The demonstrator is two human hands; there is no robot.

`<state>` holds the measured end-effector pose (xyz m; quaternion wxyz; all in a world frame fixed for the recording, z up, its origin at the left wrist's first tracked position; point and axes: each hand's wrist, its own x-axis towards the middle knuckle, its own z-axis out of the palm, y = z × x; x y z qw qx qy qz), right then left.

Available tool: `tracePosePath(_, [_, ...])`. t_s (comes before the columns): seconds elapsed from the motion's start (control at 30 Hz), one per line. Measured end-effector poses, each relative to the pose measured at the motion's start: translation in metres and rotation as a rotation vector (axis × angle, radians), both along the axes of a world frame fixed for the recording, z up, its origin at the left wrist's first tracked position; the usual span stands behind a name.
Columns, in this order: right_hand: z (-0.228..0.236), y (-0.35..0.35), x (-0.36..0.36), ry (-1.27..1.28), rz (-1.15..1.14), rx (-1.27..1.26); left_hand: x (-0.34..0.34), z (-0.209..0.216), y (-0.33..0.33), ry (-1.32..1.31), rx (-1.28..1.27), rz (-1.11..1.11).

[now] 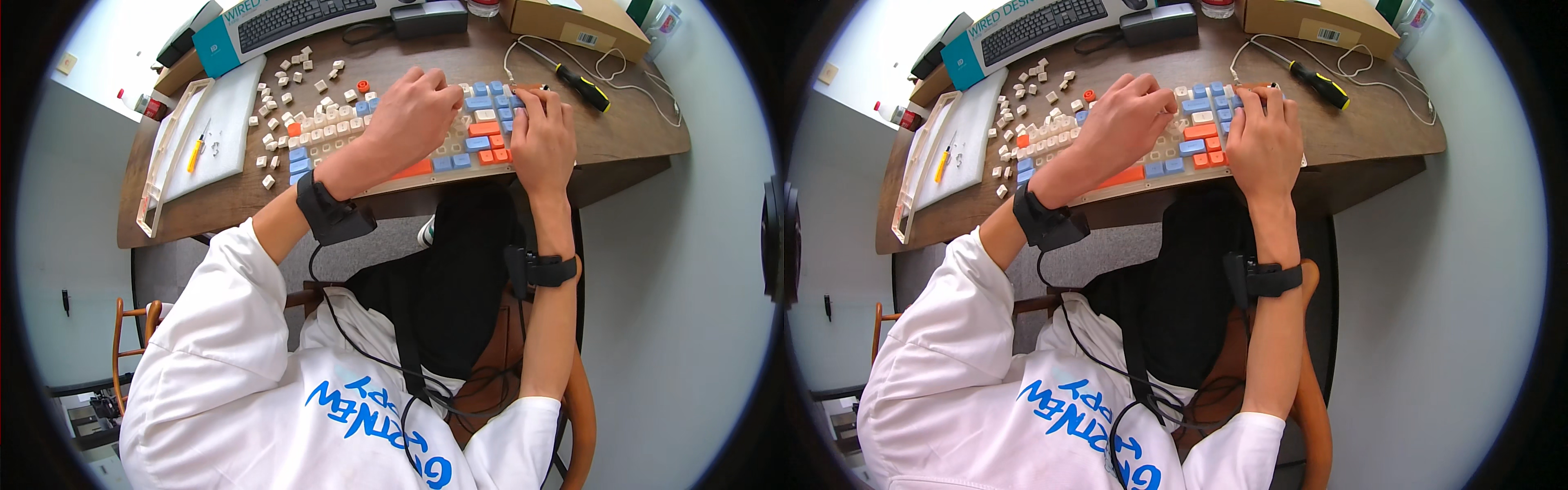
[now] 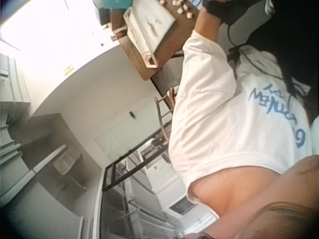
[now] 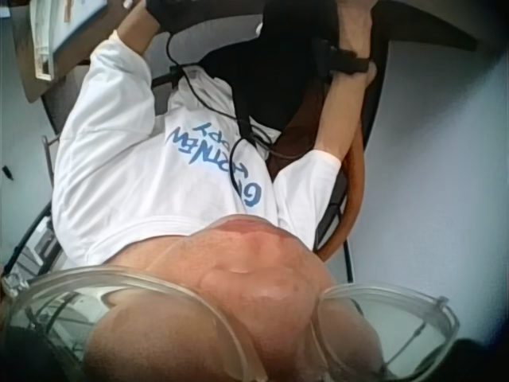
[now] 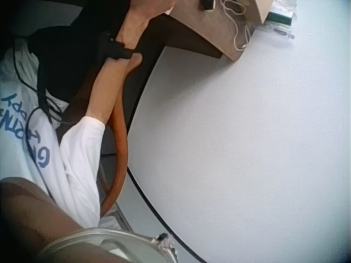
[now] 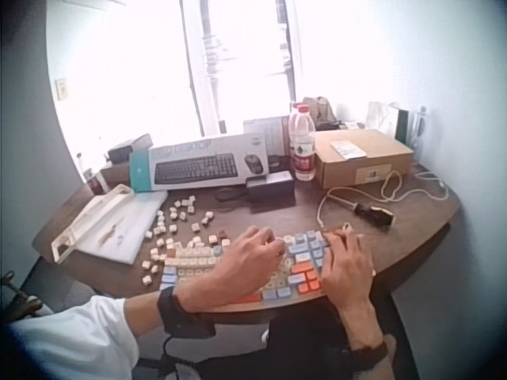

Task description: The person assembles a mechanical keyboard by placing keycaps onto the keyboard base. They pick up individual keycaps from the table and press them into place on the switches, working across the keyboard layout.

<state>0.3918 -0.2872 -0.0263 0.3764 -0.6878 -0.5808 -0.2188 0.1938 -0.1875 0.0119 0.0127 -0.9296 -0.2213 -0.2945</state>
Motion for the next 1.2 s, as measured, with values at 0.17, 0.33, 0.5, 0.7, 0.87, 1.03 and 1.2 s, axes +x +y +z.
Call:
tracePosePath(0.17, [0.0, -0.002, 0.001, -0.015, -0.002, 0.017, -0.005, 0.009, -0.008, -0.073, -0.109, 0.003])
tracePosePath(0.33, [0.0, 0.0, 0.0, 0.002, -0.014, -0.003, -0.008, 0.011, -0.013, 0.002, -0.172, -0.099])
tracePosePath(0.5, [-0.001, -0.001, 0.002, -0.004, -0.01, 0.019, -0.001, 0.004, 0.001, -0.014, -0.187, -0.098])
tracePosePath(0.7, [-0.003, 0.001, 0.001, 0.002, -0.008, 0.033, -0.006, 0.004, 0.004, 0.026, -0.13, -0.079])
tracePosePath(0.87, [-0.004, 0.001, 0.003, -0.012, -0.004, 0.039, -0.008, 0.004, -0.001, 0.094, -0.034, -0.063])
tracePosePath(1.03, [-0.004, 0.001, 0.003, -0.009, -0.007, 0.035, -0.007, 0.008, -0.006, 0.023, -0.051, -0.081])
tracePosePath(1.2, [-0.004, 0.001, 0.003, -0.008, -0.013, 0.031, -0.009, 0.012, -0.009, 0.019, -0.117, -0.125])
